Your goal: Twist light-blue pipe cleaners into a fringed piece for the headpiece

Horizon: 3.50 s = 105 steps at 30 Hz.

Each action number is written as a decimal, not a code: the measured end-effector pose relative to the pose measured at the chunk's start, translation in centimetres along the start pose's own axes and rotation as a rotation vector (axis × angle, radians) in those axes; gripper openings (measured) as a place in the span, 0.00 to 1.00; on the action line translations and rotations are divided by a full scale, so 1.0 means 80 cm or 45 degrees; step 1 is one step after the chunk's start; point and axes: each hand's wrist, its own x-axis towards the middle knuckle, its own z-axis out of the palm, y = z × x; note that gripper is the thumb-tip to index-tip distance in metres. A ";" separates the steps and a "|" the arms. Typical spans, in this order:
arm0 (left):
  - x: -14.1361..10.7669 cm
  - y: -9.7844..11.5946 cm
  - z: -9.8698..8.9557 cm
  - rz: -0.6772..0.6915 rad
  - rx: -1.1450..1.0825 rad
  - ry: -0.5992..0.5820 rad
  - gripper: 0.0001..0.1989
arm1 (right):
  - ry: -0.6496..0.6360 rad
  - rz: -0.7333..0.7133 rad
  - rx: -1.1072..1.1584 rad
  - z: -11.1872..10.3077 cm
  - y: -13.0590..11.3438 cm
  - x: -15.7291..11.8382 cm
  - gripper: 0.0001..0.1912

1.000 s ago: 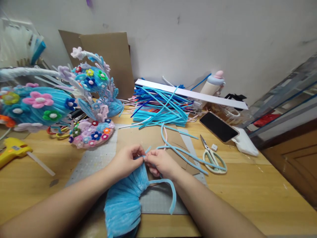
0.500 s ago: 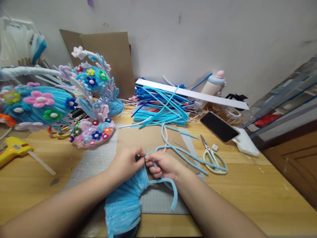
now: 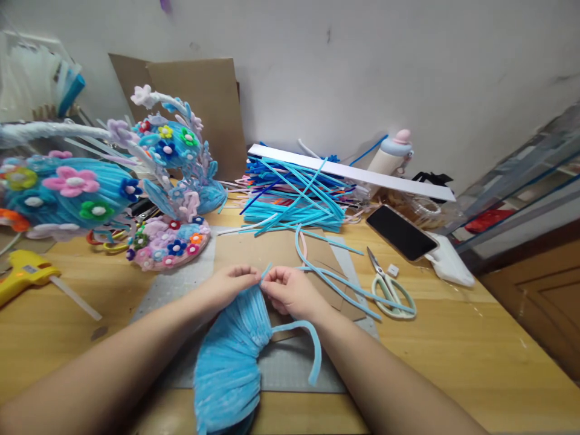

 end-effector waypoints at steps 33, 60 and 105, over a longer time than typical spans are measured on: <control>0.000 -0.003 -0.011 -0.274 -0.550 -0.306 0.10 | -0.175 0.051 -0.271 -0.004 -0.006 0.000 0.09; 0.002 -0.004 -0.008 -0.080 -0.174 -0.148 0.08 | 0.100 -0.086 -0.388 0.015 -0.004 -0.004 0.09; -0.006 0.005 -0.006 0.236 0.180 -0.224 0.04 | -0.214 0.519 -0.078 -0.006 -0.017 -0.021 0.12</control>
